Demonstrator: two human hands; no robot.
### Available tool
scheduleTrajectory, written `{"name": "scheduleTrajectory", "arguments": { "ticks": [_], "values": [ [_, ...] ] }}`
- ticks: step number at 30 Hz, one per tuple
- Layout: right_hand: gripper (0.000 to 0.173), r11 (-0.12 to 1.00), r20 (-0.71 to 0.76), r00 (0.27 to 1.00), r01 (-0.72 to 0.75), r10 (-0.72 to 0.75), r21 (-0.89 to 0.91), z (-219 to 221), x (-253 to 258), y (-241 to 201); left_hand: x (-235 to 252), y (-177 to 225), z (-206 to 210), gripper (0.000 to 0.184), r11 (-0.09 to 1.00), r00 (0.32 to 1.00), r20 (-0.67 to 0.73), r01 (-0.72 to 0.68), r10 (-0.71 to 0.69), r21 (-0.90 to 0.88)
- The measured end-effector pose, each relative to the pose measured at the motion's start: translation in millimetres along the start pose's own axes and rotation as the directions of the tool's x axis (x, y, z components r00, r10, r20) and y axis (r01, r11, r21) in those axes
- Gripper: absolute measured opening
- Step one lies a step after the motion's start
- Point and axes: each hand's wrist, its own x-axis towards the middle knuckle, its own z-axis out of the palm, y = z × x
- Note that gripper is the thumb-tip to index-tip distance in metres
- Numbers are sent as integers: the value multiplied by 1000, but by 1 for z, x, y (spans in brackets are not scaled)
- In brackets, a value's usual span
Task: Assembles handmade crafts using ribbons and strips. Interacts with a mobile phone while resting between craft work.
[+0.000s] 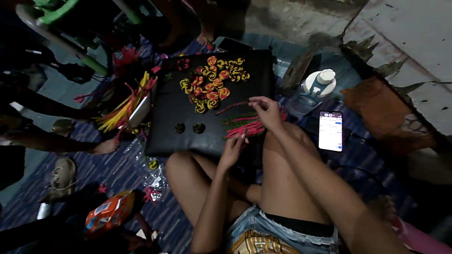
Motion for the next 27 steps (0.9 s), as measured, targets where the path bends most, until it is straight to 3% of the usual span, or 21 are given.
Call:
{"name": "scheduleTrajectory", "arguments": {
  "ticks": [4,9,14,17,21,27],
  "values": [
    [21,968,52,983,-181,174,171,-1,-59,-32,-17,19,0,32,987,978,-135,-154,158,35],
    [15,951,28,1000,-18,10,309,19,-95,-33,-37,35,0,42,948,970,-114,-178,214,263],
    [13,927,8,1000,-29,28,375,14,-89,-34,-42,40,1,34,918,954,-142,-206,266,338],
    [16,867,-40,996,-51,82,496,12,-87,-36,-40,40,-5,31,875,893,-200,-312,403,370],
    [15,751,117,964,-259,237,607,1,-82,-43,-36,50,-8,24,826,813,-243,-429,530,366],
    [17,821,260,953,-269,154,503,0,-83,-43,-36,61,11,35,621,794,-130,-349,594,702]
  ]
}}
